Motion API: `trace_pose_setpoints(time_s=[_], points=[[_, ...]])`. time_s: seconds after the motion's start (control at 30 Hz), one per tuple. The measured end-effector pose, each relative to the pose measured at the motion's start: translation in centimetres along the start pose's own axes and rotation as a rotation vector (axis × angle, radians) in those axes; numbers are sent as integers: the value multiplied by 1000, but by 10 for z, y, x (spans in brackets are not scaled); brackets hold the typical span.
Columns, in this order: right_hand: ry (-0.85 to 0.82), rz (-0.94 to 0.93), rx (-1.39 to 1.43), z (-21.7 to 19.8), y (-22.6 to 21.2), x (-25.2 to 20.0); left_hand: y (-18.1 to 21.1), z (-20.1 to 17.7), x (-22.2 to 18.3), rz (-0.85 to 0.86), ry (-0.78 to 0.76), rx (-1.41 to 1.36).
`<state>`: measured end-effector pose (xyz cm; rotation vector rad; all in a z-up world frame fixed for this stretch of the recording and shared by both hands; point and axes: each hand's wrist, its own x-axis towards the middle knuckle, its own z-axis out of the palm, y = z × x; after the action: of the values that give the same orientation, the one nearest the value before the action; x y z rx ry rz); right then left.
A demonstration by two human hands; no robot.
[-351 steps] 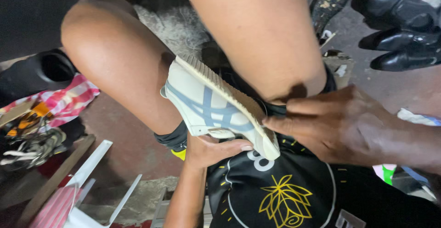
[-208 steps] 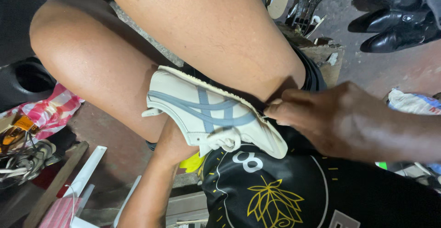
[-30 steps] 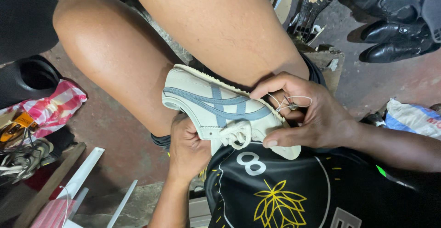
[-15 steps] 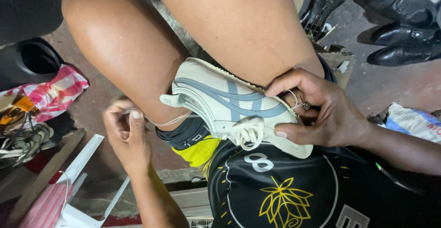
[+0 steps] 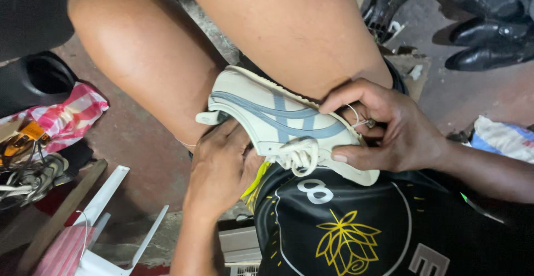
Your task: The person stitches the side of a white athletic shoe using a handheld awl-like tool and thread, repeatedly pulling the thread through the shoe's sole and upper while holding the shoe against their leg.
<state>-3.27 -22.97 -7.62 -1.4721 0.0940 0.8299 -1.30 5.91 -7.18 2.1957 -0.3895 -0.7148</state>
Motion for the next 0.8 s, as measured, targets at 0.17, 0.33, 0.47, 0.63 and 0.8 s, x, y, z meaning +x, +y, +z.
trace_pose_setpoints(time_s=[0.17,0.33,0.47,0.63,0.8], points=[[-16,-10,7,-3,2,2,-6,2,1,89,-116,-119],[-65,161,-112,-8,-15,2,-7,5,6,34,-78,-207],[-194,391,-497,-27,-42,3,-7,8,8,-4,-19,-276],[-537,670,-1072,-57,-48,-1,-5,12,10,-20,23,-275],[-370,83,-882,-61,-28,7,-8,16,8,-10,44,-280]])
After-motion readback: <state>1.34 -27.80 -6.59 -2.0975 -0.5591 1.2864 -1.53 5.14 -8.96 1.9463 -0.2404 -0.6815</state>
